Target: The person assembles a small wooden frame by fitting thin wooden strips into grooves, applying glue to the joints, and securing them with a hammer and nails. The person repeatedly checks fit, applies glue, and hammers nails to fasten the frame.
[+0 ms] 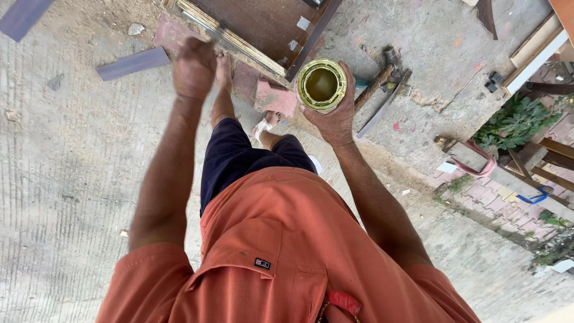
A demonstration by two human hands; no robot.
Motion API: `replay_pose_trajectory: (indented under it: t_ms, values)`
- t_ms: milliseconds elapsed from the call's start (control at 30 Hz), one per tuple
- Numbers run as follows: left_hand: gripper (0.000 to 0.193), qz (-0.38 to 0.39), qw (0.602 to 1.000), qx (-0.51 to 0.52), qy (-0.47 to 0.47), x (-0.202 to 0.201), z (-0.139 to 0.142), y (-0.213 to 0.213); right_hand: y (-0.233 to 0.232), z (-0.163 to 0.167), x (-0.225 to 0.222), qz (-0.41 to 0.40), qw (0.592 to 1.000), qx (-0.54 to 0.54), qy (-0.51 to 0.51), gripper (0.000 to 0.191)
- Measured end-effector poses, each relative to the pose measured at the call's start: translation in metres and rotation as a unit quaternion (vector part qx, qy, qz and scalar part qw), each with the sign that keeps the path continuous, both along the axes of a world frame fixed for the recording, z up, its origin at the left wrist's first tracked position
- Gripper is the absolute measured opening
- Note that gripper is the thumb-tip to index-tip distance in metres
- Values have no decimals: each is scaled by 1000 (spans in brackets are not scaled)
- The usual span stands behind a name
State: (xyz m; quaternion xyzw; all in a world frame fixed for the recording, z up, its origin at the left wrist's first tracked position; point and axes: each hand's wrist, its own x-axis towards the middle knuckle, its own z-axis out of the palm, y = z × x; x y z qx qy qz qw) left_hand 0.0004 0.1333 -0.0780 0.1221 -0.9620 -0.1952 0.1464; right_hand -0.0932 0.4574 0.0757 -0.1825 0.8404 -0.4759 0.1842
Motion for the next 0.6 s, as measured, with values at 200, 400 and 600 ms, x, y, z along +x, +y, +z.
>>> replay_pose_trajectory:
  t_ms: [200, 400, 600]
  values:
    - [20, 7, 999, -26, -25, -3, 6, -14, -1, -2, 2, -8, 999, -34, -35, 110]
    - [27, -19, 1000, -10, -19, -4, 6, -7, -1, -6, 0, 23, 998, 29, 48, 113]
    - [19, -14, 999, 16, -48, 3, 0, 5, -7, -10, -5, 14, 1000, -4, 21, 116]
